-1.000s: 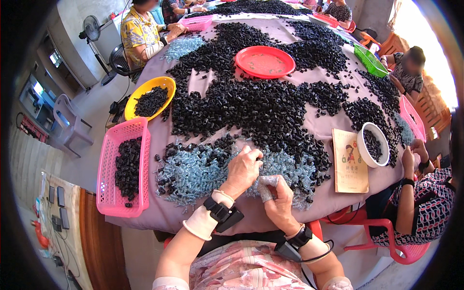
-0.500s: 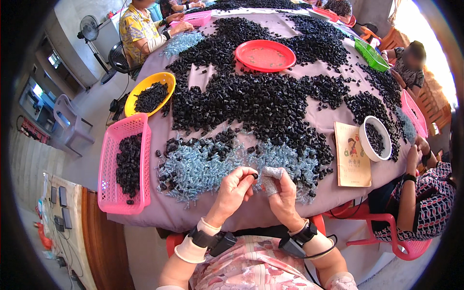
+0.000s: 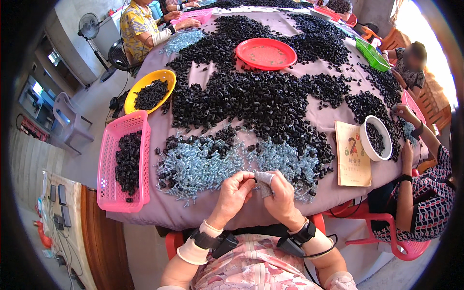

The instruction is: Sorting small black shoe components from a pile on a table.

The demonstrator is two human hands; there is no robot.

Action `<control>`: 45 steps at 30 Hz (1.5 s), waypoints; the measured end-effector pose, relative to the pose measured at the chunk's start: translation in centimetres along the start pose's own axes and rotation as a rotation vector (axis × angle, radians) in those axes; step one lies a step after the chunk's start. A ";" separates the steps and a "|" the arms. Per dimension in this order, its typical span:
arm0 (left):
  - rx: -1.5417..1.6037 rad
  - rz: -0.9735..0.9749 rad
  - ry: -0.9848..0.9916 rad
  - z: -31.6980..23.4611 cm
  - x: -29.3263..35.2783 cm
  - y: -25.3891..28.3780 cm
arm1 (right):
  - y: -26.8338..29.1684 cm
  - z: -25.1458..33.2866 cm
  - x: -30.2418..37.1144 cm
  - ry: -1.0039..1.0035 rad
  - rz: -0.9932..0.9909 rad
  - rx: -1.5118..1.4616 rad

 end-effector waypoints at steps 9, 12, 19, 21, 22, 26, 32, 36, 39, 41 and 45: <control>0.209 -0.083 -0.005 0.8 0.5 0.7 | -1.2 2.1 1.4 0.293 0.091 0.131; 0.208 -0.100 -0.018 1.0 0.7 1.6 | -2.0 2.3 1.8 0.231 0.169 0.078; 0.335 -0.115 0.009 1.2 0.7 2.3 | -2.4 3.0 1.4 0.143 0.246 -0.020; 0.304 -0.104 0.011 1.2 0.8 2.1 | -2.4 2.8 1.2 0.131 0.251 -0.025; 0.310 -0.118 -0.001 1.2 0.7 1.9 | -2.4 2.7 1.1 0.084 0.255 -0.038; 0.396 -0.127 0.038 1.4 0.8 2.0 | -2.5 3.0 0.8 0.100 0.279 -0.035; 0.478 -0.192 0.079 2.0 0.9 3.1 | -3.5 4.1 1.0 0.358 0.392 0.130; 0.527 -0.154 0.097 2.1 0.8 3.8 | -3.5 4.3 0.4 0.182 0.383 -0.020; 0.574 -0.094 0.155 2.3 1.1 4.1 | -3.1 3.1 -1.2 0.003 0.317 -0.084; 0.575 -0.069 0.154 2.5 1.0 4.5 | -3.3 2.5 -4.0 0.052 0.207 -0.029; 0.634 -0.006 0.157 2.2 1.2 4.7 | -4.4 -1.9 -6.4 0.214 0.277 0.170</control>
Point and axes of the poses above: each hand's wrist, its own x-axis away from the middle knuckle, its own y-axis out of the back of the hand, z = x × y, the point moved 4 cm from there along -x, towards the middle knuckle, and after that the axes turned 14 degrees about -z, right-handed, at the moved point
